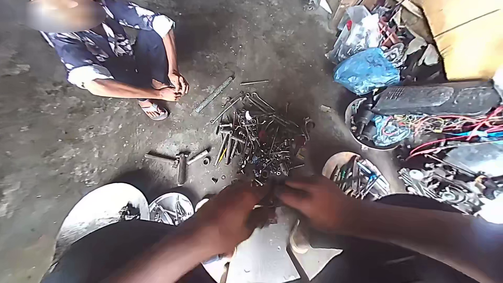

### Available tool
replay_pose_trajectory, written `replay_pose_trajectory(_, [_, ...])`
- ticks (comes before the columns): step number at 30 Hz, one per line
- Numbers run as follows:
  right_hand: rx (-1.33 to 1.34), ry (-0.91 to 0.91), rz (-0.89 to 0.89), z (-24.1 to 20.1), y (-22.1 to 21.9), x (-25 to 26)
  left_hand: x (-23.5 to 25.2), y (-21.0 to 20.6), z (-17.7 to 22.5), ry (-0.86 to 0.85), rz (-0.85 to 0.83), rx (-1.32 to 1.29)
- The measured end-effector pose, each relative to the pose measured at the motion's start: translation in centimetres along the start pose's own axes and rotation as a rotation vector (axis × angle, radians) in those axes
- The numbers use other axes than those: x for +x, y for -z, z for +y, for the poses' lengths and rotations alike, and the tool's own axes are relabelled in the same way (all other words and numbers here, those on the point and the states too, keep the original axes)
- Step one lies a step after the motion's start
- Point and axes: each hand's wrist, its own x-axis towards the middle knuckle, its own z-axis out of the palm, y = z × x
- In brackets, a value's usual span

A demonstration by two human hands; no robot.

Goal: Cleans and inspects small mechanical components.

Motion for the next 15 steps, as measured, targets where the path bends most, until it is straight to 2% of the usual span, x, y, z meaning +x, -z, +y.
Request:
replay_pose_trajectory(3, [-0.434,0.223,0.104,-1.0,-0.1,-0.1,0.8,1.9,-1.9,0.052,-0.346,-0.333])
replay_pose_trajectory(5, [-0.540,0.288,0.102,-1.6,0.1,0.0,1.6,2.3,-2.4,0.084,-0.510,-0.442])
replay_pose_trajectory(7, [-0.576,0.313,0.086,-1.9,0.2,-0.3,2.2,1.9,-2.6,0.068,-0.554,-0.538])
replay_pose_trajectory(9, [-0.550,0.282,0.062,-2.1,-0.1,-0.7,1.9,0.8,-2.2,-0.020,-0.377,-0.413])
replay_pose_trajectory(11, [-0.397,0.197,0.042,-1.2,-0.4,-1.0,1.1,-1.1,-1.3,-0.110,-0.027,-0.112])
replay_pose_trajectory(13, [-0.030,0.022,0.023,0.1,-1.0,-1.1,0.8,-3.2,-0.5,-0.211,0.307,0.287])
replay_pose_trajectory(15, [0.594,-0.294,-0.028,0.6,-0.9,-0.5,0.8,-3.4,0.1,-0.304,0.501,0.573])
